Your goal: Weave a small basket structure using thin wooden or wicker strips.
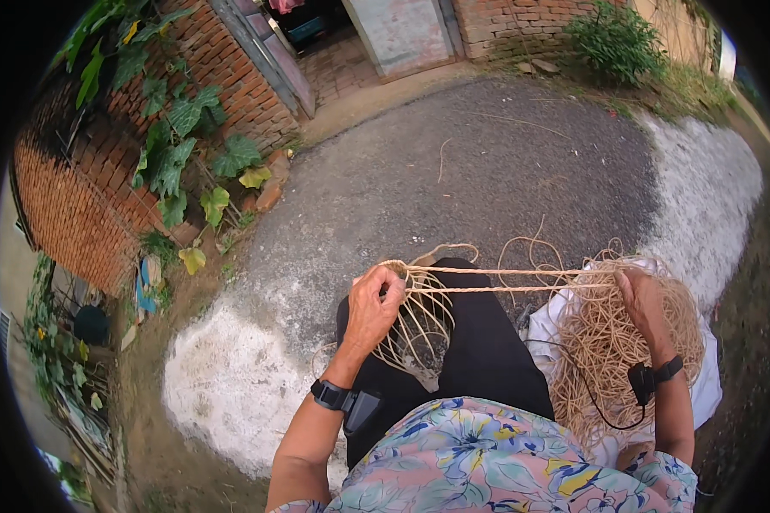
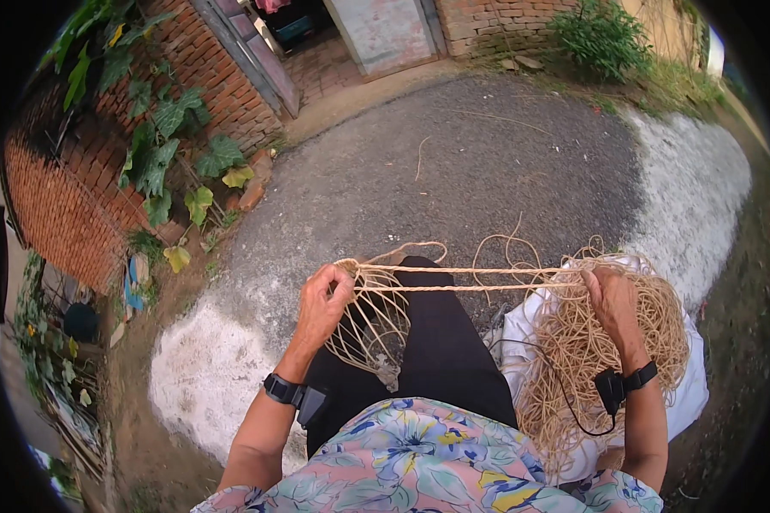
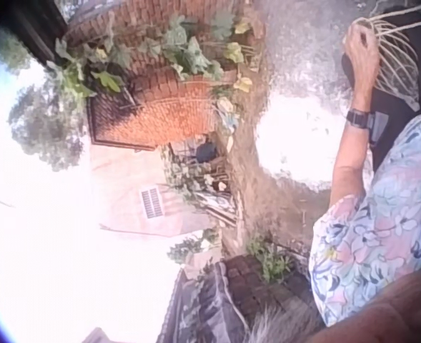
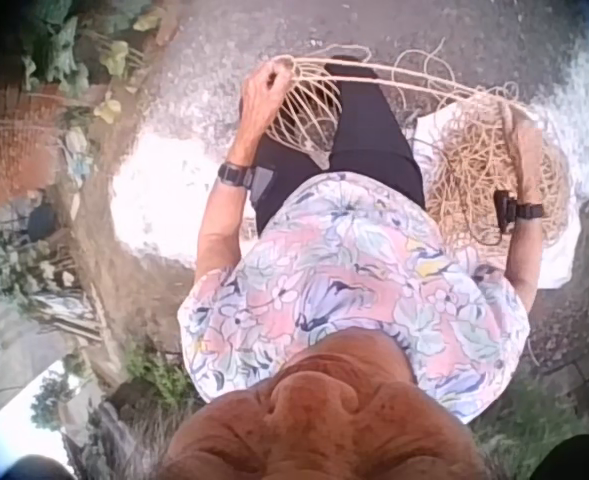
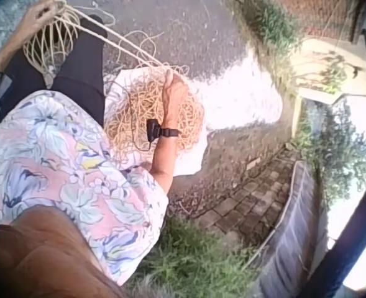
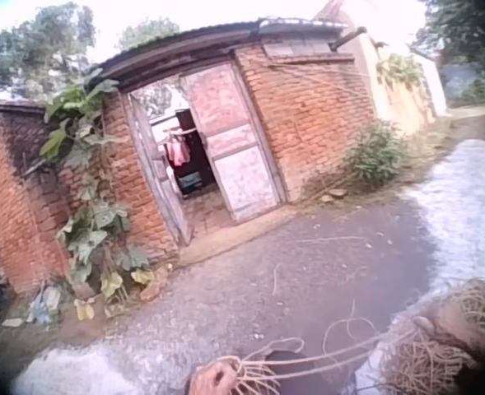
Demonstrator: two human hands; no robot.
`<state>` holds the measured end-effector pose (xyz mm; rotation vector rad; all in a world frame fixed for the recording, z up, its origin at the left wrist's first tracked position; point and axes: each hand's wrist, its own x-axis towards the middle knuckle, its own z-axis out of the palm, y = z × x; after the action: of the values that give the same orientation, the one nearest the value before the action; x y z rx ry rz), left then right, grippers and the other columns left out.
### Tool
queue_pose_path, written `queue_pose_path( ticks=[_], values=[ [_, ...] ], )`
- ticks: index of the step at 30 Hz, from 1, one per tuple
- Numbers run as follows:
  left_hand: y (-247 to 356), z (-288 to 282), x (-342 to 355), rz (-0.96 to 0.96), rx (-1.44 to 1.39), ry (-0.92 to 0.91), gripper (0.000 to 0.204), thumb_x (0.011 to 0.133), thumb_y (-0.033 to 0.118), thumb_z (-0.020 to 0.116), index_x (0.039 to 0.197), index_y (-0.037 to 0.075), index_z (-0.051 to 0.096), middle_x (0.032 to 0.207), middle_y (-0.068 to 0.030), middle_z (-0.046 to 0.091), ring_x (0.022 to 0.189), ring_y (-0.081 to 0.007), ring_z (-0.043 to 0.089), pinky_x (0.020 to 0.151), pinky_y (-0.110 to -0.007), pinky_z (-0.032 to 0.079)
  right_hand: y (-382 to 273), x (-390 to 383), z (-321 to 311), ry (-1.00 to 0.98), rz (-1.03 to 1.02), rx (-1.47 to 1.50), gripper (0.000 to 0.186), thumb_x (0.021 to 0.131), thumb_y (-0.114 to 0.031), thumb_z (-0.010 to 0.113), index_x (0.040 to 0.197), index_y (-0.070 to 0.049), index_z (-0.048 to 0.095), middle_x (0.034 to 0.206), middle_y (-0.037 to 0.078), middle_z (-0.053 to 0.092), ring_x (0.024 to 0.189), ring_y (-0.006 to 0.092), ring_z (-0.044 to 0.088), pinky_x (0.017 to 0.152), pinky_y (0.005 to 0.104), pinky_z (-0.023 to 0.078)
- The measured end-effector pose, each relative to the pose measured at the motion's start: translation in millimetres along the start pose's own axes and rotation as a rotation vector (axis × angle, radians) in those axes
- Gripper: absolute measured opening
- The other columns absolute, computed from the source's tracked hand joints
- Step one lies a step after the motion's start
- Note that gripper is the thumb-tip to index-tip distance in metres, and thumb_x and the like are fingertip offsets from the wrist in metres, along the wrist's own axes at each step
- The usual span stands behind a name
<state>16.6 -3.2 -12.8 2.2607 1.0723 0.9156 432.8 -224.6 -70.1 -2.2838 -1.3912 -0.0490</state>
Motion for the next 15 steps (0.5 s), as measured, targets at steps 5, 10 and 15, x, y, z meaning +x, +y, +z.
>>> queue_pose_path(
  ticks=[5, 10, 15],
  values=[
    [0.6, 4.9, 1.9, 0.019, -0.028, -0.012, 0.017, 0.087, 0.014, 0.062, 0.077, 0.001, 0.056, 0.07, -0.0085, 0.058, 0.064, -0.0241, 0.057, 0.073, -0.038, 0.046, 154.8, -13.8, 29.3, 0.114, 0.448, 0.512, 0.039, 0.096, -0.034, 0.056, 0.083, 0.002, 0.064, 0.066, 0.019, 0.065, 0.054, 0.0325, 0.06, 0.049, 0.0428, 0.045],
    [-1.3, -3.1, 2.8, -0.011, -0.065, -0.03, 0.019, 0.088, 0.015, 0.062, 0.078, 0.001, 0.055, 0.07, -0.0085, 0.059, 0.062, -0.0223, 0.057, 0.067, -0.036, 0.047, 208.2, -20.8, 52.3, 0.116, 0.779, 0.57, 0.036, 0.089, -0.032, 0.058, 0.09, 0.003, 0.066, 0.066, 0.015, 0.065, 0.05, 0.0212, 0.059, 0.042, 0.0347, 0.043],
    [0.9, -7.5, 5.5, -0.06, -0.09, -0.135, 0.022, 0.089, 0.019, 0.064, 0.08, 0.0, 0.056, 0.071, -0.0094, 0.06, 0.063, -0.0198, 0.058, 0.064, -0.035, 0.047, 97.4, 3.6, 74.9, -0.156, 0.602, 0.384, 0.037, 0.088, -0.033, 0.061, 0.092, 0.003, 0.067, 0.072, 0.014, 0.066, 0.059, 0.0236, 0.063, 0.055, 0.0369, 0.048]
  ],
)
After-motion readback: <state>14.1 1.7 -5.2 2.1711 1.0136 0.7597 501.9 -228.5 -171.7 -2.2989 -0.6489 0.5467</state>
